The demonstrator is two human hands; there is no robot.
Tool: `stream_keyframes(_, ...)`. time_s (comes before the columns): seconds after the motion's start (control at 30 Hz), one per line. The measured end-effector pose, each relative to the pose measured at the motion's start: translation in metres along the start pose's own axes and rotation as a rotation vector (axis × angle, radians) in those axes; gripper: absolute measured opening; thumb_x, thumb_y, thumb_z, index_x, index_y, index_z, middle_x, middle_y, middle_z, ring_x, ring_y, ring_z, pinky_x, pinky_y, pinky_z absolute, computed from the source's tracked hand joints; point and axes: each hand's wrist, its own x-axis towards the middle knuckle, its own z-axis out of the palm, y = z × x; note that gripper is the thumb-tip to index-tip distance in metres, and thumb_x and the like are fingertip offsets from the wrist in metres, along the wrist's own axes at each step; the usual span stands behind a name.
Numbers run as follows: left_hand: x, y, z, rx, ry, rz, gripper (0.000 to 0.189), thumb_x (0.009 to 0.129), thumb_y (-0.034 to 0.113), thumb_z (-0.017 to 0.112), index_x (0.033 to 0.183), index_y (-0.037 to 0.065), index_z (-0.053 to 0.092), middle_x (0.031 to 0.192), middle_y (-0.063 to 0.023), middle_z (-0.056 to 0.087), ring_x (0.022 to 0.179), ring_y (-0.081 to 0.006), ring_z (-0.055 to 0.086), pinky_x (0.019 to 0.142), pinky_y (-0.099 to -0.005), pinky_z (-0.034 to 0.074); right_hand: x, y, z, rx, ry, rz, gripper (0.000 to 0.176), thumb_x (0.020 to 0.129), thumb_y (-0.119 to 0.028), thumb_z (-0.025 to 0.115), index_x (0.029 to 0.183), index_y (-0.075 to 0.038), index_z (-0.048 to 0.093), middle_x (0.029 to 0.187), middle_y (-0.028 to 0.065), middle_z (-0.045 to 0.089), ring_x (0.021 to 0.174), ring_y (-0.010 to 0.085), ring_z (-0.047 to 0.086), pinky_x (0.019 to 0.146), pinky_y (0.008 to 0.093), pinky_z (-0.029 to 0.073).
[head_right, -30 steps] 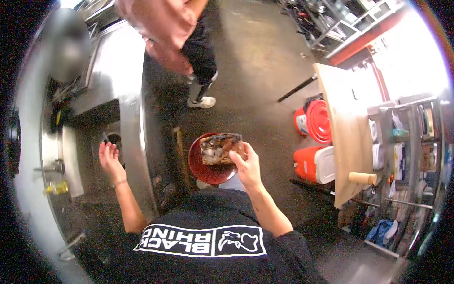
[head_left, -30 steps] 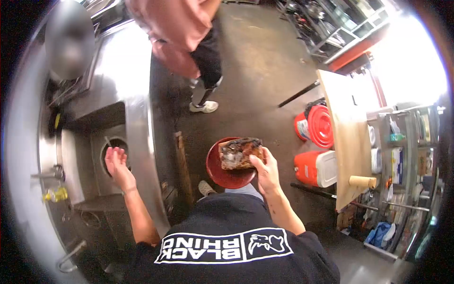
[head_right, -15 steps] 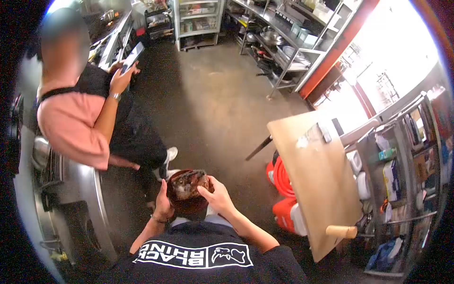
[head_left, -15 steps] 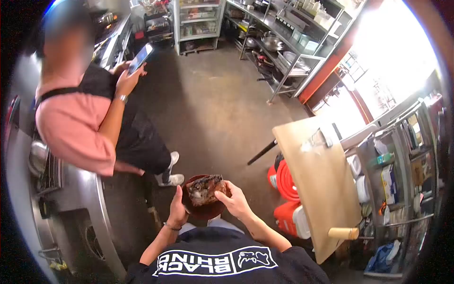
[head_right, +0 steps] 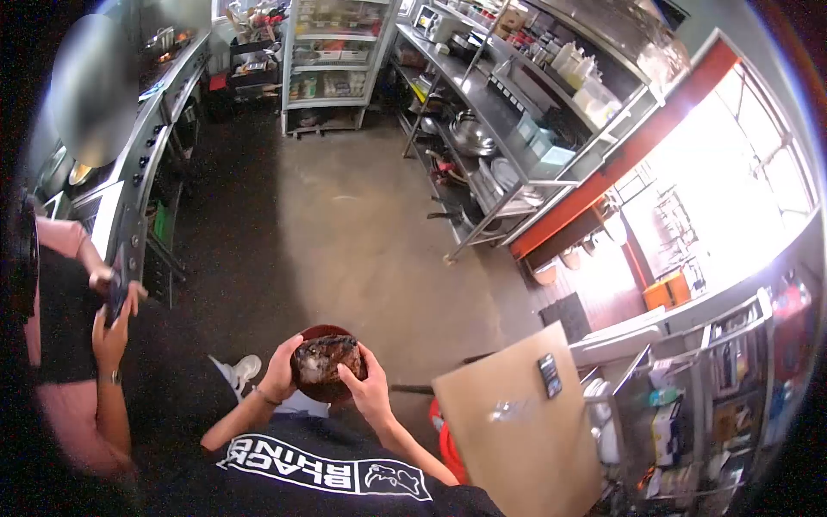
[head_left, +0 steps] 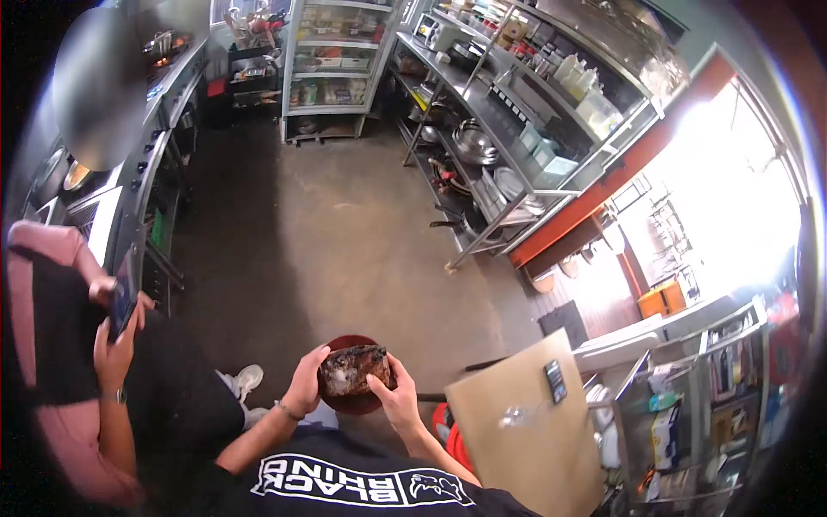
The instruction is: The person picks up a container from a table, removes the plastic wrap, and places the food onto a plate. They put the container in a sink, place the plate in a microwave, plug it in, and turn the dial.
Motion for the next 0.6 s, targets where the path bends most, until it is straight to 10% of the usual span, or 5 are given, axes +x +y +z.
stream_keyframes(0.13, 0.109, 0.060, 0.048, 0.006, -0.047, -0.104, 0.030, 0.090, 0.022, 0.044, 0.106, -0.001, 0.054, 0.098, -0.0059, 0.061, 0.089, -0.0131, 0.057, 0.080, -0.0270, 0.044, 0.104, -0.029, -0.017, 0.092, 0.143, -0.060, 0.050, 0.079, -0.011, 0.065, 0.122, 0.004, 0.044, 0.111, 0.0089, 0.055, 0.100, 0.0139, 0.053, 0.089, 0.0263, 0.041)
stream_keyframes(0.6, 0.478, 0.144, 0.111, 0.087, -0.046, -0.081, 0.033, 0.085, 0.017, 0.044, 0.111, -0.003, 0.052, 0.105, -0.0095, 0.059, 0.095, -0.0173, 0.056, 0.084, -0.0285, 0.043, 0.468, -0.068, -0.109, -0.032, 0.236, -0.178, 0.055, 0.078, -0.009, 0.063, 0.127, 0.002, 0.041, 0.121, 0.0108, 0.050, 0.108, 0.0163, 0.049, 0.095, 0.0278, 0.037)
